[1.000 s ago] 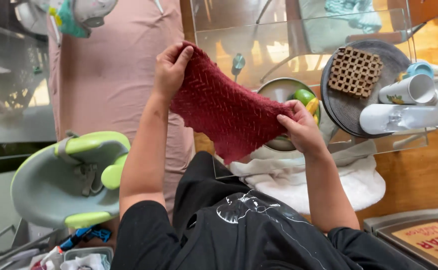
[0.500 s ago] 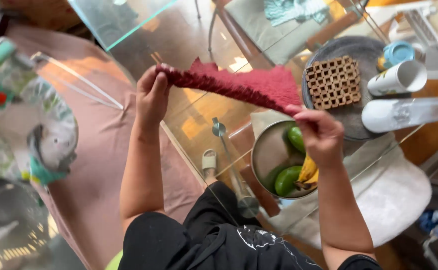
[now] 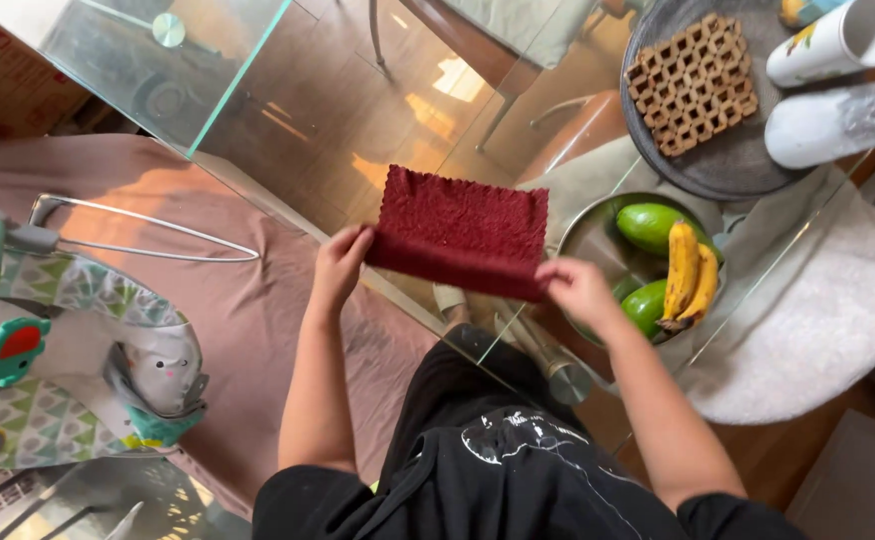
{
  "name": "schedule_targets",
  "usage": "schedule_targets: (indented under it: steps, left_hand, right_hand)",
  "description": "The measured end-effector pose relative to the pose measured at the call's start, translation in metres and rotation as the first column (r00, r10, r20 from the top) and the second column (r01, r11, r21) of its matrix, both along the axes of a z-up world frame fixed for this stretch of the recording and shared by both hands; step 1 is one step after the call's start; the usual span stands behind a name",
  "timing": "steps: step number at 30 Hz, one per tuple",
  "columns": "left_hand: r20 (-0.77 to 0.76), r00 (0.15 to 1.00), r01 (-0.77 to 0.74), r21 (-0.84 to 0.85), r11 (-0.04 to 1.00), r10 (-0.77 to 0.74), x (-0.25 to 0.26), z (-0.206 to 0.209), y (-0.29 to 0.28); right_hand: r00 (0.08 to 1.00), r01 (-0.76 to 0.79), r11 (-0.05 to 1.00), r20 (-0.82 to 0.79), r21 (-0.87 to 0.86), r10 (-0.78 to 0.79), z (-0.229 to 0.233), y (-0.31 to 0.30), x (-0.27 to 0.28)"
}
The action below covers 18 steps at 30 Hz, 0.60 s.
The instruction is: Wiping a glass dining table with a cloth and organizing items on it.
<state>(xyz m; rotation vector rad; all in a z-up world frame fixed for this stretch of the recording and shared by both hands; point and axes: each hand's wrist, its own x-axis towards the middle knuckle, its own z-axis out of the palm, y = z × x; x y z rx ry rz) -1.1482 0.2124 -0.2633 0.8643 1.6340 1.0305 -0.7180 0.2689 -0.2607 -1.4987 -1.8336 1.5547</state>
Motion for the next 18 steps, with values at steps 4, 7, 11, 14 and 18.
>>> schedule_targets:
  steps: [4,7,11,14,18]
  left_hand:
    - [-0.282,0.953,-0.018,0.321,0.947,0.114,0.045,-0.009,0.071]
    - [-0.639,0.746,0.045,0.328,0.944,0.187,0.078,-0.028,0.091]
    - [-0.828,0.526,0.564,0.171,0.808,-0.192,0.100,-0.036,0.086]
    - [-0.882,0.350,0.674,0.005,0.739,-0.315,0.100,-0.044,0.073]
    - [-0.883,0.289,0.698,-0.070,0.713,-0.370,0.095,-0.045,0.027]
  right_hand:
    - [0.939,0.085,0.930,0.284,0.357,-0.195,0.026,0.055,-0.048]
    - [0.921,-0.019,0.815,0.327,0.579,-0.210,0.004,0.067,-0.086]
    - [0.835,-0.297,0.758,0.543,0.580,-0.089,-0.048,0.044,-0.115]
    - [0.770,-0.393,0.713,0.631,0.581,-0.090,-0.068,0.025,-0.112]
    - [0.812,-0.423,0.631,0.581,0.650,-0.055,-0.059,-0.031,-0.106]
